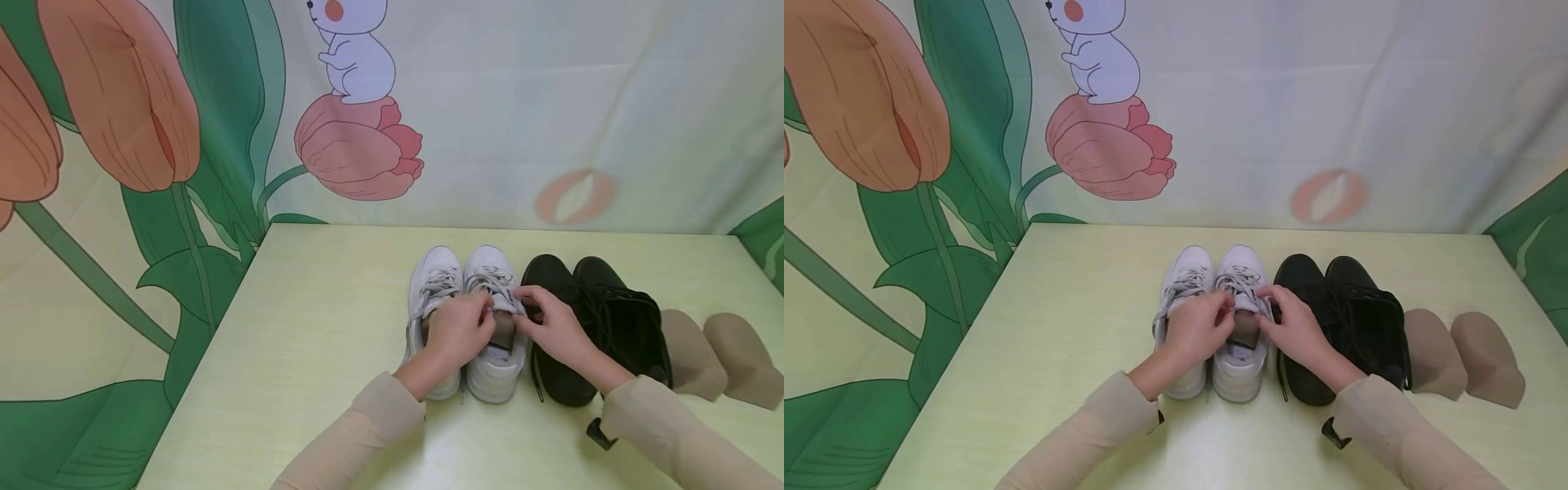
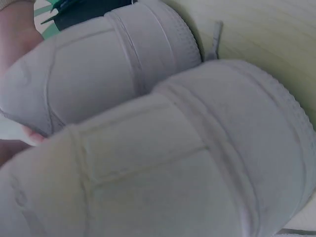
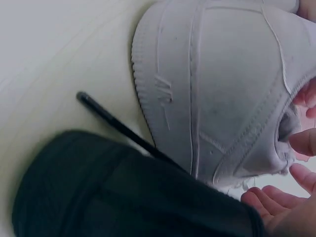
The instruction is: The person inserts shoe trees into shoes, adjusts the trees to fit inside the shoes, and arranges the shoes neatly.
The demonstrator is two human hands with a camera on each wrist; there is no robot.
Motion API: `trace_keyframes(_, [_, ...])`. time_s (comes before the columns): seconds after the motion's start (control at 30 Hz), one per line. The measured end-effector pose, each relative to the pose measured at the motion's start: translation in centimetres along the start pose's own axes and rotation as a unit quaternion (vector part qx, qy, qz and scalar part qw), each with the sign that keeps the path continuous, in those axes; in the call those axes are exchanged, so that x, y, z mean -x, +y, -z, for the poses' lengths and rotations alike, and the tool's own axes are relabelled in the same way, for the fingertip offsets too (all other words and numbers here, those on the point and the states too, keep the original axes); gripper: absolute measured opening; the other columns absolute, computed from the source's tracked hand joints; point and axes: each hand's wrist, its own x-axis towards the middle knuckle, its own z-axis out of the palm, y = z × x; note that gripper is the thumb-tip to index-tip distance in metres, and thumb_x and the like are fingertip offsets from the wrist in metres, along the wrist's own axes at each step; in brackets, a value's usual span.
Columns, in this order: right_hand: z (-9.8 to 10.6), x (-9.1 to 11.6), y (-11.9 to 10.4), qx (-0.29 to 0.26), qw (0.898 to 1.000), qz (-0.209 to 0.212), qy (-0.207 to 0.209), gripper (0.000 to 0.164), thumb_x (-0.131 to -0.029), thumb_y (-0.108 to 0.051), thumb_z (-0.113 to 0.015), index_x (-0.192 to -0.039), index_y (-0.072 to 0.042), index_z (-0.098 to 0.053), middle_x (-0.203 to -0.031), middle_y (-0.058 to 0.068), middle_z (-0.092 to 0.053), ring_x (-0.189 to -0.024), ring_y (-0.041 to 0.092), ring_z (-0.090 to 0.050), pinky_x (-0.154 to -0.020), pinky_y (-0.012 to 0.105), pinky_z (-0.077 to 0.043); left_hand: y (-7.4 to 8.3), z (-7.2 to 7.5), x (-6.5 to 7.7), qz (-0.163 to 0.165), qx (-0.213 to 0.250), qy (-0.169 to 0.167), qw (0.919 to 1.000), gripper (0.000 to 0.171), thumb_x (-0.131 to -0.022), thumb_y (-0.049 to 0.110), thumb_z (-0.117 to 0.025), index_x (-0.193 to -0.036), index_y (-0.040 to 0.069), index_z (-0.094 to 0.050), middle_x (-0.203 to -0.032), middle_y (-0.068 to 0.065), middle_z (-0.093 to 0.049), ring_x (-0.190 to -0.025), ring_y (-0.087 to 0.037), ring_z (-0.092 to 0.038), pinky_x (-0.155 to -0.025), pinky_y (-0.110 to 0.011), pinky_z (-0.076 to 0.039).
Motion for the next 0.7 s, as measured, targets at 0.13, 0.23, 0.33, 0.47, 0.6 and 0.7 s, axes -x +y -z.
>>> trace_keyframes(0.13, [0.8, 0.3, 0.1, 0.001, 1.000, -0.008, -0.002, 0.034, -0.085, -0.011, -0.056, -0.117, -0.002, -0.047, -0.120, 0.019, -0.051, -0.111, 0.033, -0.048, -0.083, 0.047, -0.044, 0.6, 0.2, 0.3, -0.016, 0.010, -0.028, 0.9994, 0.011, -0.080, 0.019, -0.055, -0.088, 0.020, -0.062, -0.074, 0.010, -0.061, -0.062, -0.005, -0.055, -0.050, -0.017, -0.039])
trace_keyframes(0.23, [1.4, 0.6, 0.1, 0.000, 1.000, -0.017, 0.002, 0.035, -0.086, -0.014, -0.056, -0.118, -0.003, -0.046, -0.121, 0.019, -0.050, -0.112, 0.033, -0.047, -0.085, 0.047, -0.043, 1.0, 0.3, 0.4, -0.025, 0.011, -0.035, 0.9990, 0.010, -0.080, 0.020, -0.056, -0.087, 0.020, -0.062, -0.075, 0.011, -0.061, -0.067, -0.005, -0.055, -0.053, -0.017, -0.040])
trace_keyframes(0.33, [2.0, 1.0, 0.1, 0.002, 1.000, -0.018, 0.009, 0.035, -0.087, -0.016, -0.055, -0.119, -0.003, -0.046, -0.121, 0.019, -0.050, -0.112, 0.033, -0.047, -0.085, 0.047, -0.042, 1.3, 0.2, 0.6, -0.033, 0.013, -0.035, 0.9988, 0.008, -0.080, 0.020, -0.056, -0.085, 0.021, -0.062, -0.076, 0.011, -0.059, -0.070, -0.005, -0.054, -0.056, -0.017, -0.041])
trace_keyframes(0.47, [2.4, 1.4, 0.5, 0.012, 1.000, -0.009, 0.025, 0.035, -0.087, -0.017, -0.054, -0.119, -0.003, -0.046, -0.121, 0.019, -0.051, -0.111, 0.032, -0.048, -0.083, 0.046, -0.043, 1.7, 0.0, 0.7, -0.047, 0.018, -0.027, 0.9983, 0.008, -0.079, 0.020, -0.058, -0.086, 0.020, -0.063, -0.081, 0.010, -0.060, -0.076, -0.007, -0.054, -0.062, -0.018, -0.042])
trace_keyframes(0.6, [3.0, 1.8, 0.8, 0.023, 0.999, -0.002, 0.043, 0.035, -0.087, -0.018, -0.054, -0.119, -0.004, -0.046, -0.119, 0.018, -0.052, -0.109, 0.031, -0.049, -0.080, 0.031, -0.044, 2.1, -0.3, 0.8, -0.072, 0.019, -0.011, 0.9972, 0.008, -0.078, 0.020, -0.059, -0.085, 0.019, -0.063, -0.086, 0.009, -0.060, -0.080, -0.010, -0.055, -0.066, -0.019, -0.043])
trace_keyframes(0.7, [3.4, 2.0, 1.0, 0.027, 0.998, -0.002, 0.053, 0.036, -0.088, -0.020, -0.054, -0.119, -0.004, -0.046, -0.118, 0.018, -0.052, -0.108, 0.030, -0.049, -0.077, 0.017, -0.040, 2.3, -0.4, 0.8, -0.087, 0.016, 0.000, 0.9961, 0.007, -0.078, 0.020, -0.059, -0.083, 0.019, -0.063, -0.087, 0.009, -0.060, -0.082, -0.010, -0.056, -0.065, -0.019, -0.044])
